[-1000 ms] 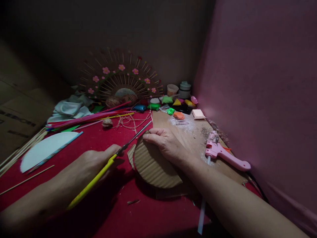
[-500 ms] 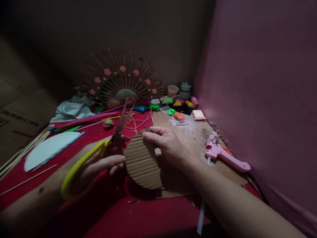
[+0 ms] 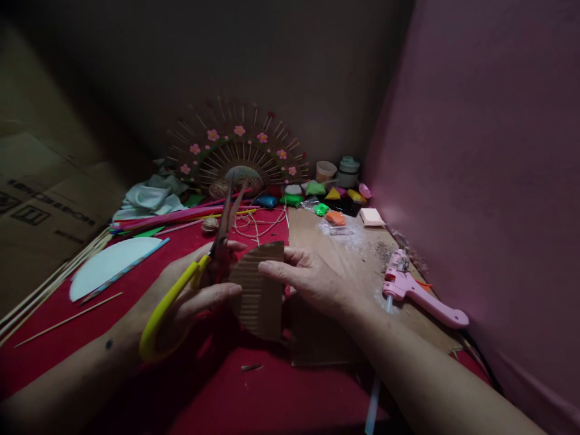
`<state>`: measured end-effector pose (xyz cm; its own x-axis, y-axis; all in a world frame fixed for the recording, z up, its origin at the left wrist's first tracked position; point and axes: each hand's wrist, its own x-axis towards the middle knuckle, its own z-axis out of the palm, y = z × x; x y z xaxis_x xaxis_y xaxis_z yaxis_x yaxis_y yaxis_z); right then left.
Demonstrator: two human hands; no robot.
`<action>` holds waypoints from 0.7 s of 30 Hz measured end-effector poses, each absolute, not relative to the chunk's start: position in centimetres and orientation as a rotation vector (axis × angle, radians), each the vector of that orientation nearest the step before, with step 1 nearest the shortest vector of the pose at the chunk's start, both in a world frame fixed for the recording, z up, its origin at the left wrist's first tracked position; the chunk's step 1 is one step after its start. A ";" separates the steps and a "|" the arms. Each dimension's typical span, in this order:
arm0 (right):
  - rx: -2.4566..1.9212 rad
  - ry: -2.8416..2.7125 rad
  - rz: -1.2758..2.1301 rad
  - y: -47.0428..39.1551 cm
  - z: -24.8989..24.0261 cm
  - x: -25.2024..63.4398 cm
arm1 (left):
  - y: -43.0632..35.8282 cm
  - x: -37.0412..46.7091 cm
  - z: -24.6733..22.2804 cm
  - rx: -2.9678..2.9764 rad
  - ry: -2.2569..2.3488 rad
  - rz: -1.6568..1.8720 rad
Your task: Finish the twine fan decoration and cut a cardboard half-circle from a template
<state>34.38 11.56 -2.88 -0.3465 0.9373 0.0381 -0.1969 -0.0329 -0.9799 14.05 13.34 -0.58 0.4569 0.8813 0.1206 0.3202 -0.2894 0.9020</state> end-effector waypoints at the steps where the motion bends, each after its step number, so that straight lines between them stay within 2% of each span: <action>1: -0.863 -1.319 1.546 11.5 -2.9 34.4 | 13.3 14.1 -0.5 1.815 1.015 0.811; 13: -0.757 -1.087 1.564 11.7 -2.6 34.0 | 13.5 14.4 -0.3 1.618 0.824 0.775; 21: -0.761 -0.922 1.543 12.1 -2.5 33.7 | 13.2 14.4 -0.3 1.613 0.875 0.809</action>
<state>33.71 12.05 -2.46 -0.1633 0.9864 0.0156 -0.4815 -0.0659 -0.8740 14.35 13.20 -0.28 0.4981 0.8646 0.0654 0.1328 -0.1506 0.9796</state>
